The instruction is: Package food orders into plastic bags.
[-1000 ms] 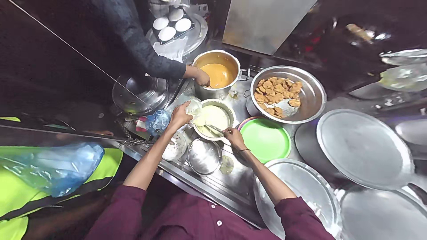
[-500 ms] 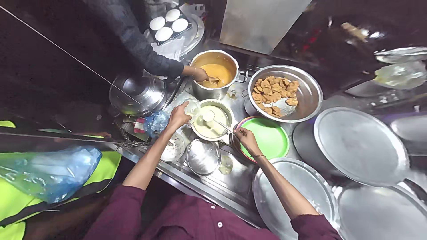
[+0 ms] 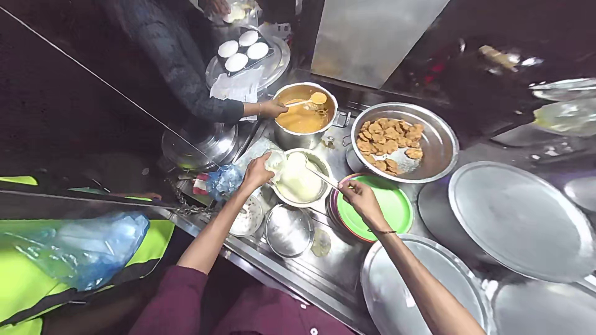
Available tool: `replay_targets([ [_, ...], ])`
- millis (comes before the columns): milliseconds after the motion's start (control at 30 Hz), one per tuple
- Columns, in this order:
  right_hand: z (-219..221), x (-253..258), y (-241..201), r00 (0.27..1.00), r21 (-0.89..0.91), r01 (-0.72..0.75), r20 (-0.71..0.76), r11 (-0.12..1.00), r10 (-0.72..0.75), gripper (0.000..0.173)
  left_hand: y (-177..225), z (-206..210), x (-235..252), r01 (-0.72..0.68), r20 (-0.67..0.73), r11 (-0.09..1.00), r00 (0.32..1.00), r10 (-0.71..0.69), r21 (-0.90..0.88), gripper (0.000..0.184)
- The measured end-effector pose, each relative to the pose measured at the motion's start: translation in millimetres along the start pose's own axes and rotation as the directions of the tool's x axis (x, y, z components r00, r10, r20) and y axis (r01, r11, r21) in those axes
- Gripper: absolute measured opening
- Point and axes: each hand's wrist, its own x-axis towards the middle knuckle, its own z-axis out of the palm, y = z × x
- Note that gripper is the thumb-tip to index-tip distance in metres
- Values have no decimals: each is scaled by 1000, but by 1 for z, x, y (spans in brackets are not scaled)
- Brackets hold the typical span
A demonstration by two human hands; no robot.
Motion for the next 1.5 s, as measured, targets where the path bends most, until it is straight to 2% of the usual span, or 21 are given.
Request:
replay_targets([
  [233, -6, -9, -39, 999, -89, 52, -6, 995, -53, 27, -5, 10, 7, -32, 1, 999, 999, 32, 9, 82],
  [333, 4, -17, -52, 992, -294, 112, -24, 949, -124, 34, 0, 12, 10, -44, 8, 999, 999, 44, -16, 84],
  [367, 11, -23, -54, 974, -422, 183, -47, 888, -222, 36, 1, 14, 11, -52, 8, 997, 999, 53, -56, 84],
  [400, 21, -28, -53, 923, -556, 274, -76, 784, -377, 36, 2, 15, 12, -61, 6, 991, 998, 63, -117, 84],
  [467, 39, -34, -49, 773, -747, 360, -97, 559, -627, 31, 3, 18, 11, -65, -9, 965, 998, 64, -255, 86],
  [500, 43, -35, -45, 726, -782, 366, -98, 504, -681, 28, 6, 18, 7, -53, -7, 948, 999, 54, -313, 88],
  [533, 45, -34, -42, 711, -780, 367, -115, 506, -693, 28, 8, 16, 5, -45, -8, 935, 999, 45, -351, 88],
  [633, 38, -24, -31, 780, -622, 360, -209, 696, -590, 31, 7, 13, 6, -48, -25, 925, 999, 41, -376, 88],
  [733, 28, -9, -12, 922, -452, 190, -222, 872, -316, 36, 3, 9, 9, -44, -26, 942, 999, 37, -333, 88],
  [767, 27, -3, -3, 953, -443, 114, -203, 889, -223, 37, 3, 7, 9, -37, -24, 948, 999, 31, -315, 87],
  [833, 31, 7, 13, 981, -550, 4, -160, 835, -110, 38, 4, 3, 6, -36, -31, 956, 999, 29, -290, 84],
  [900, 45, 10, 24, 984, -702, -14, -135, 712, -113, 36, 3, 1, 5, -41, -43, 958, 999, 30, -283, 84],
  [1000, 75, 10, 44, 968, -842, 110, -30, 528, -249, 27, 2, -2, 4, -31, -54, 962, 998, 17, -272, 84],
  [1067, 90, 13, 46, 966, -855, 174, 54, 488, -251, 26, 2, -5, 2, -13, -64, 972, 998, -2, -237, 83],
  [1100, 96, 14, 43, 976, -852, 167, 72, 497, -204, 25, 1, -6, -3, -8, -67, 973, 998, -7, -230, 84],
  [1167, 103, 20, 34, 998, -818, 58, 55, 572, -22, 27, -3, -6, -18, -18, -65, 967, 998, 1, -256, 86],
  [1267, 100, 41, 44, 981, -633, -114, 48, 765, 186, 34, -4, -9, -31, -30, -76, 959, 997, 9, -282, 88],
  [1367, 93, 50, 56, 973, -427, -143, 104, 893, 206, 34, 7, -14, -30, 9, -77, 965, 997, -30, -263, 85],
  [1500, 83, 39, 63, 982, -241, -146, 82, 960, 169, 30, -6, -9, -7, 20, -69, 982, 997, -34, -189, 84],
])
